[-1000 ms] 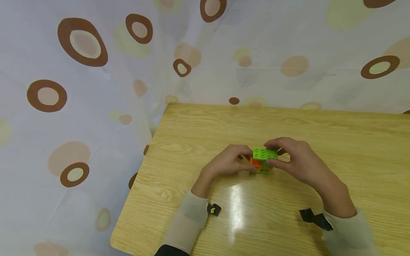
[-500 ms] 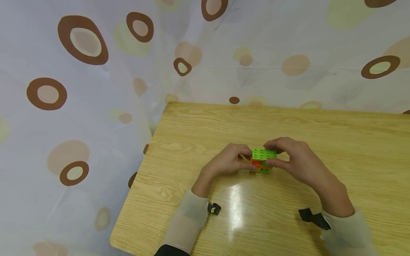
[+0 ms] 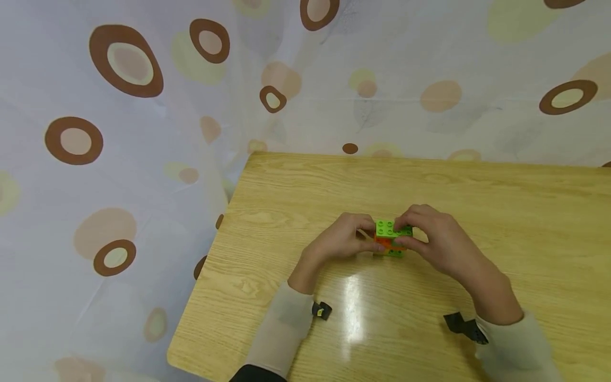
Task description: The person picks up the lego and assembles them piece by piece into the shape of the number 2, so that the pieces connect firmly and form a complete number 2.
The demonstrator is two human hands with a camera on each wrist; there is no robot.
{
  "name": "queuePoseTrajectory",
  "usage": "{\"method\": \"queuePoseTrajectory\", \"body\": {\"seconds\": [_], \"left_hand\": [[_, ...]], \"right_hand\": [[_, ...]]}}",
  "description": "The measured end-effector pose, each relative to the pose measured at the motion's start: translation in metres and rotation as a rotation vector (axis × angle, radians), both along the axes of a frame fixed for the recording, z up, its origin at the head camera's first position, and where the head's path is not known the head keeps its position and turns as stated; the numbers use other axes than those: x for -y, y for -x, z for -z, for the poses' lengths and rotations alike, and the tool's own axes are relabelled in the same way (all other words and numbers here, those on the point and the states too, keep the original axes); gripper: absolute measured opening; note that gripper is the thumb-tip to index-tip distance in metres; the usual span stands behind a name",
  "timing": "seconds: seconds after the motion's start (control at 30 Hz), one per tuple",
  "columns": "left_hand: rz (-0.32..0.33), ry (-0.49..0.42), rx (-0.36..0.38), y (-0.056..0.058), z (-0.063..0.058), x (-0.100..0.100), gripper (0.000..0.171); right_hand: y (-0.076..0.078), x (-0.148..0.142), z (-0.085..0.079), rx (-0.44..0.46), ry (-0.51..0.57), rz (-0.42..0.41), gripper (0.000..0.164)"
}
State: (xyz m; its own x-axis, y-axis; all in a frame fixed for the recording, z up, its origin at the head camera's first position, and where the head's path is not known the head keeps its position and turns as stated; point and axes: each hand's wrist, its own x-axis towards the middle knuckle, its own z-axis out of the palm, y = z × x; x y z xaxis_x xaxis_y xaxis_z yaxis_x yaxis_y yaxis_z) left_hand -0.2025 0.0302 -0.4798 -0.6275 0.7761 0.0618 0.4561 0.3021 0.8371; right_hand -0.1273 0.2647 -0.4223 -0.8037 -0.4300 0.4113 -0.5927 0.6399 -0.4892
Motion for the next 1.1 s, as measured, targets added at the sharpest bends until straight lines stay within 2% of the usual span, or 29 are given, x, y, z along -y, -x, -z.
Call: {"method": "queuePoseTrajectory", "body": {"seconds": [0.1,0.23,0.33,0.43,0.63,0.8,0.93,1.1], "left_hand": [[-0.006,-0.003,0.006,0.003,-0.001,0.001,0.016],[0.014,0.023,-0.016,0.003,-0.001,-0.001,0.017],[0.018,0.022,0.051,-0.001,-0.003,-0.002,0.021],[-0.045,0.016,0.135,-0.006,-0.005,-0.005,0.026],[-0.204,0.096,0.167,-0.015,-0.005,-0.010,0.029],[-0.298,0.110,0.265,-0.023,-0.003,-0.013,0.026],[-0.351,0.091,0.338,-0.029,-0.003,-0.013,0.020],[-0.360,0.084,0.365,-0.030,-0.005,-0.014,0.016]], "right_hand": [[0.003,0.002,0.000,-0.003,-0.003,0.012,0.031],[0.004,0.001,0.001,0.047,-0.006,0.021,0.029],[0.003,-0.004,0.003,0.083,0.028,0.051,0.028],[0.006,-0.010,0.007,0.124,0.091,0.096,0.025],[0.016,-0.014,0.024,0.267,0.172,0.149,0.014],[0.023,-0.011,0.046,0.384,0.194,0.220,0.021],[0.026,-0.006,0.058,0.434,0.175,0.249,0.024],[0.029,-0.003,0.062,0.438,0.140,0.264,0.020]]}}
